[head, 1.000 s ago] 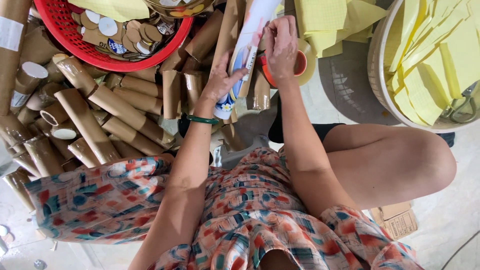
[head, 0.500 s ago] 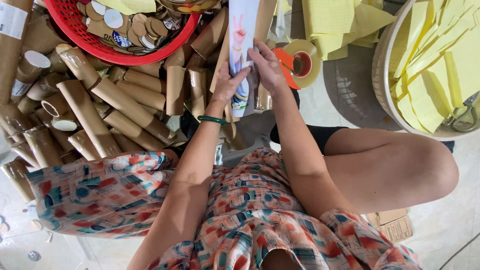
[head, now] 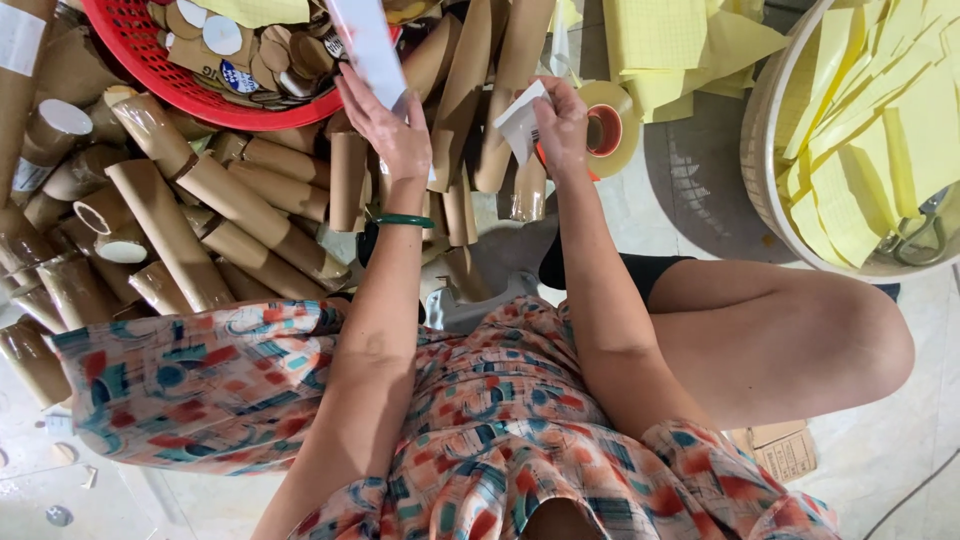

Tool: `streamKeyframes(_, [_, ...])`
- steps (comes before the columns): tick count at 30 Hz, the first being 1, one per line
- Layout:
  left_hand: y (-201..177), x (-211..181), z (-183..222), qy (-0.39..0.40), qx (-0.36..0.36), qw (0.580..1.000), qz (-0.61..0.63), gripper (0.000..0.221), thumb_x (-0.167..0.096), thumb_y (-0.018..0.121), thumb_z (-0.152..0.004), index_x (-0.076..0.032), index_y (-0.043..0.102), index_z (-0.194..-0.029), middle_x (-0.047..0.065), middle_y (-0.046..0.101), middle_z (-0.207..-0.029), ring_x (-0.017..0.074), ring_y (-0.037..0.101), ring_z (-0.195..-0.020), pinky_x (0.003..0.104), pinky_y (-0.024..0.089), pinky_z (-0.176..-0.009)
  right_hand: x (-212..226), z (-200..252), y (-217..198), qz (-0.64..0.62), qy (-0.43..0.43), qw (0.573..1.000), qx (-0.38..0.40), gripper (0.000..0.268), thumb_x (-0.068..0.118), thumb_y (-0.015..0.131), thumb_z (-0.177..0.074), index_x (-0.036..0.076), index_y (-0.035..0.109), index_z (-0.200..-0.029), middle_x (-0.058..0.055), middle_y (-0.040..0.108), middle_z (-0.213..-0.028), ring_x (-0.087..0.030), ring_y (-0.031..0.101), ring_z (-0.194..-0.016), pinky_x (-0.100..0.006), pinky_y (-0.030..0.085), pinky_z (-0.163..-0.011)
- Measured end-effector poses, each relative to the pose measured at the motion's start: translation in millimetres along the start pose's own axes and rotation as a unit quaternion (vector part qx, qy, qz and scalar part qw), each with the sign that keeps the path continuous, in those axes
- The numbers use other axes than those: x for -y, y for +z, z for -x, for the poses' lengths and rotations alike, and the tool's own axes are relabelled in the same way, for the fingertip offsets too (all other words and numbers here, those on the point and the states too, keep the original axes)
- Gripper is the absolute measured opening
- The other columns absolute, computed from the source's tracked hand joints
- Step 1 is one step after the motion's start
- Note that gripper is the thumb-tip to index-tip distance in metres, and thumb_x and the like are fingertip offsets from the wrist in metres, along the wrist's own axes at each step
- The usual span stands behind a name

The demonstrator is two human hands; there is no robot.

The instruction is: Assembling and taping paper tubes and rolling paper sheets.

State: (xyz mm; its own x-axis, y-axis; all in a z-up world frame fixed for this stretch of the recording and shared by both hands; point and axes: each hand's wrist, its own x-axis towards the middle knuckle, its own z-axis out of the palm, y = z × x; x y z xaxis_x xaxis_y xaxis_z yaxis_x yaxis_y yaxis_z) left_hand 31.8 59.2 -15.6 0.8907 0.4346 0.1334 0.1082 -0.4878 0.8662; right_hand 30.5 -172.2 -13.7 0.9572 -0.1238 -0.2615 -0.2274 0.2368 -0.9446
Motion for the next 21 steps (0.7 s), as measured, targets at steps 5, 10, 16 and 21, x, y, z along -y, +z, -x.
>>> streamKeyframes(5, [6.7,-7.1,10.5,0.133,-0.034,0.969,-0.208,0.105,-0.011,0.076,-0.096,-0.017,0.000,-0.168,0.022,-0.005,-0.171,0.0475,0.006,-0.159,0.066,0.023,-0.126,-32.3,-11.8,-10.9,-0.040,-0.048,0.998,-0.023,0.014,-0.004,0.060,-0.099,-0.004,0.068,-0.111,-0.009,0.073,-0.099,-0.014,0.069,-0.087,-0.027,0.057,-0.082])
streamKeyframes(10, [5.4,-1.2,9.6,0.120,-0.016,0.965,-0.234,0.106,-0.010,0.074,-0.097,-0.016,-0.005,-0.168,0.022,-0.009,-0.173,0.0468,0.003,-0.161,0.067,0.020,-0.130,-3.2,-5.4,-8.6,-0.089,-0.017,0.995,-0.031,0.011,-0.001,0.065,-0.098,-0.003,0.071,-0.107,-0.008,0.074,-0.098,-0.013,0.068,-0.084,-0.027,0.057,-0.078])
streamKeyframes(16, [2.2,-23.2,9.6,0.160,-0.005,0.962,-0.222,0.109,-0.029,0.078,-0.096,-0.018,-0.004,-0.168,0.023,-0.010,-0.170,0.0481,-0.002,-0.158,0.066,0.016,-0.128,33.3,3.7,5.0,-0.117,0.059,0.988,-0.078,0.011,0.002,0.067,-0.096,0.002,0.070,-0.106,-0.006,0.074,-0.093,-0.013,0.071,-0.079,-0.029,0.064,-0.069])
streamKeyframes(21, [13.0,-12.7,11.7,0.174,0.009,0.954,-0.245,0.103,-0.039,0.074,-0.098,-0.020,0.001,-0.168,0.024,-0.008,-0.170,0.0467,-0.004,-0.157,0.065,0.012,-0.128,33.9,4.9,4.6,-0.134,0.036,0.986,-0.089,0.021,-0.001,0.068,-0.093,0.003,0.066,-0.113,-0.002,0.071,-0.091,-0.011,0.070,-0.077,-0.026,0.062,-0.063])
